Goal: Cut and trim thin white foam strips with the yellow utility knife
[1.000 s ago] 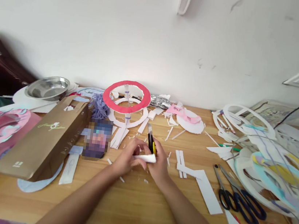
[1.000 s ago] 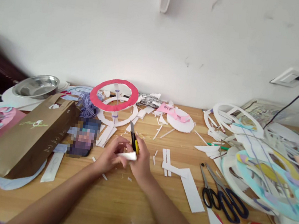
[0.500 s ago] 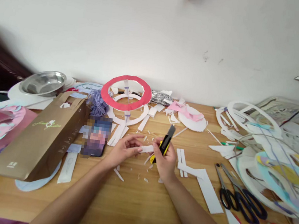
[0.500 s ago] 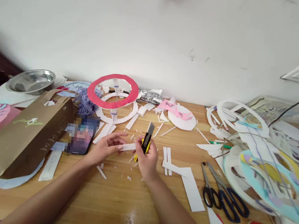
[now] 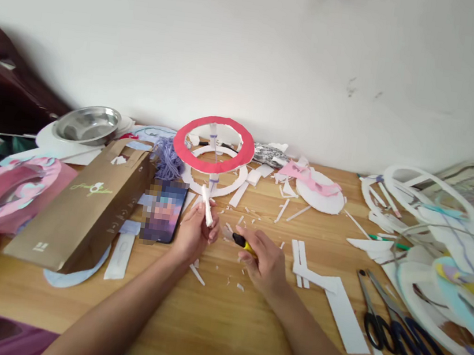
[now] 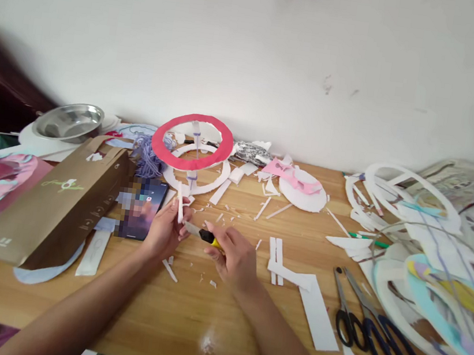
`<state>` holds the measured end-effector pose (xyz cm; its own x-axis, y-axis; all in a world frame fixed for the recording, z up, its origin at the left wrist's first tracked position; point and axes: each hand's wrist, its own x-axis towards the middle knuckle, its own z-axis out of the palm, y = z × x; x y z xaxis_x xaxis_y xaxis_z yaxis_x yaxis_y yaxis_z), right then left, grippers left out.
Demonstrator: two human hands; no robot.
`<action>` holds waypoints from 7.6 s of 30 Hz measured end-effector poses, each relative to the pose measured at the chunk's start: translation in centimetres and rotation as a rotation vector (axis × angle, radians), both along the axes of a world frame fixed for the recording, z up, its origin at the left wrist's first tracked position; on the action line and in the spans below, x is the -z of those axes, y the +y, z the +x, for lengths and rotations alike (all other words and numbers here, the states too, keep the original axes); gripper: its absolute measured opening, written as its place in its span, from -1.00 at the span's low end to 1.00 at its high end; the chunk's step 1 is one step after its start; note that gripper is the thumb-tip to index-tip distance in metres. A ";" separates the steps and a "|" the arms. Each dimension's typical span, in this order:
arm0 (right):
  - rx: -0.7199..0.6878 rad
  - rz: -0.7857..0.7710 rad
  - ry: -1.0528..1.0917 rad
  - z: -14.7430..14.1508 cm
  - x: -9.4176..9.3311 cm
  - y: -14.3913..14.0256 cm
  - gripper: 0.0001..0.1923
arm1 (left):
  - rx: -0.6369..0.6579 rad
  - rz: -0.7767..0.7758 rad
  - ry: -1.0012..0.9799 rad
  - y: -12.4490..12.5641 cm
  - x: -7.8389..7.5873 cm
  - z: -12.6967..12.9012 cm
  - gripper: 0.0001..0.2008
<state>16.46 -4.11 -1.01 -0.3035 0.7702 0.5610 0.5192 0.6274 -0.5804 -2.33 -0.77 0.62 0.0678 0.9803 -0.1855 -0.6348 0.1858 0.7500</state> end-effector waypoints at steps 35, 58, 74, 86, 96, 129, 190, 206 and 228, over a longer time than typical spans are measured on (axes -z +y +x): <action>0.066 0.102 -0.411 0.1 -1.0 0.0 -0.61 | 0.023 -0.091 0.218 -1.3 0.4 1.3 -0.45; 0.057 0.053 -0.369 0.1 -1.2 -0.1 -0.62 | 0.013 -0.013 0.118 -2.0 0.3 2.3 -0.43; 0.091 0.065 -0.340 0.9 -1.4 0.4 -0.65 | 0.156 0.004 -0.026 -2.5 0.1 2.2 -0.47; 0.133 0.053 -0.205 2.7 -0.1 1.6 -0.56 | 0.064 0.035 0.016 -2.0 0.1 2.1 -0.55; -0.051 0.009 -0.320 1.3 0.2 0.9 -0.56 | -0.028 -0.019 0.152 -1.4 1.3 1.8 -0.50; 0.247 -0.096 0.035 0.0 -0.6 0.1 -0.56 | 0.251 0.036 0.925 -4.7 0.0 0.5 -0.18; 0.125 -0.301 -0.505 -1.1 -1.7 -6.4 -0.59 | 0.244 0.851 1.806 -9.7 3.4 -2.9 -0.61; 0.140 -0.379 -0.573 -1.4 -2.1 -6.4 -0.59 | 0.156 0.850 1.771 -9.3 3.4 -2.7 -0.69; 0.093 -0.448 -0.962 -3.1 -5.0 -6.0 -0.43 | 0.097 0.850 1.876 -9.0 3.0 -1.7 -0.82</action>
